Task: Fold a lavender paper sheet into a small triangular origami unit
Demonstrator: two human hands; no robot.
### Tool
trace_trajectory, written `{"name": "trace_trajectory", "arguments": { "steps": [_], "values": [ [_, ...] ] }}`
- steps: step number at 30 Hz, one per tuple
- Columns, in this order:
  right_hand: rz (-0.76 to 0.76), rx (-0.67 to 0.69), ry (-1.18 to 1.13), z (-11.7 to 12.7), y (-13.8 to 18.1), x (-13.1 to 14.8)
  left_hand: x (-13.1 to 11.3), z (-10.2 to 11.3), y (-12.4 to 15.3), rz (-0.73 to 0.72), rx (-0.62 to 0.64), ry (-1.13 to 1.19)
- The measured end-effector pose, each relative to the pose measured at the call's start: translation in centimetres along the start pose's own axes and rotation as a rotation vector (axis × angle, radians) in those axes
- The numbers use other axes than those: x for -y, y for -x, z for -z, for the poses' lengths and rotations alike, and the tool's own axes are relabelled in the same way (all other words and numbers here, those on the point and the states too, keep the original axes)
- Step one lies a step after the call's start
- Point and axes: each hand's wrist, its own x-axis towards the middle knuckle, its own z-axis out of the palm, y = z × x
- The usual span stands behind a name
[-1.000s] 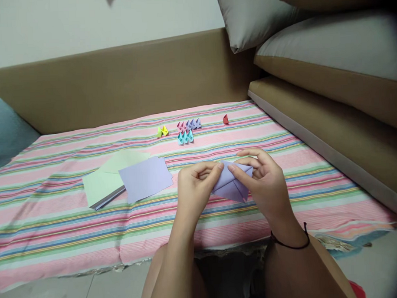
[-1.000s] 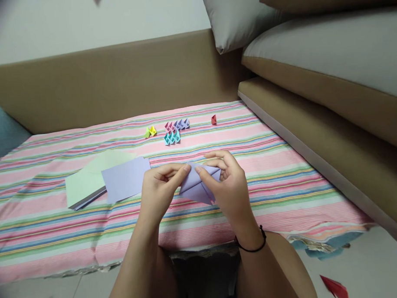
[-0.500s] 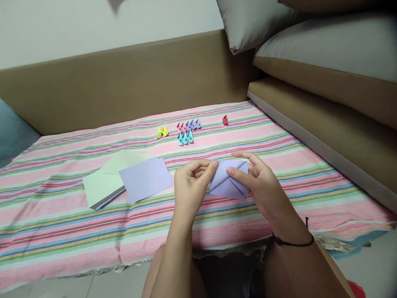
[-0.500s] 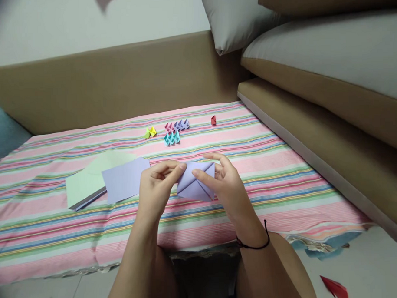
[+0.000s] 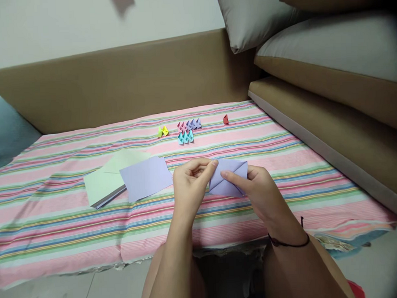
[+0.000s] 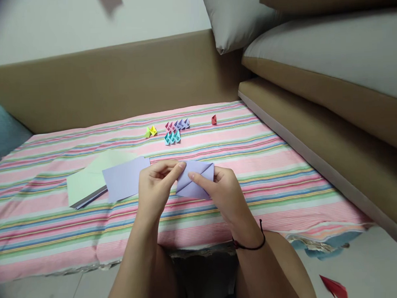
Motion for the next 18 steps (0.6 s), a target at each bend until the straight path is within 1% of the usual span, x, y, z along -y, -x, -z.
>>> {"name": "trace_trajectory", "arguments": {
  "steps": [4, 7, 11, 15, 18],
  "values": [
    [-0.041, 0.027, 0.029, 0.17, 0.02, 0.28, -0.07, 0.20, 0.02, 0.006, 0.016, 0.014],
    [-0.031, 0.004, 0.073, 0.26, -0.02, 0.37, -0.05, 0.27, -0.02, 0.014, 0.036, 0.031],
    [-0.036, -0.005, 0.037, 0.39, -0.10, 0.20, 0.07, 0.27, -0.14, 0.022, 0.065, 0.033],
    [-0.040, -0.052, 0.045, 0.64, -0.14, 0.02, 0.15, 0.37, -0.18, 0.025, 0.083, 0.015],
    [-0.036, -0.039, 0.037, 0.86, -0.23, 0.00, 0.07, 0.48, -0.16, 0.030, 0.088, 0.019]
  ]
}}
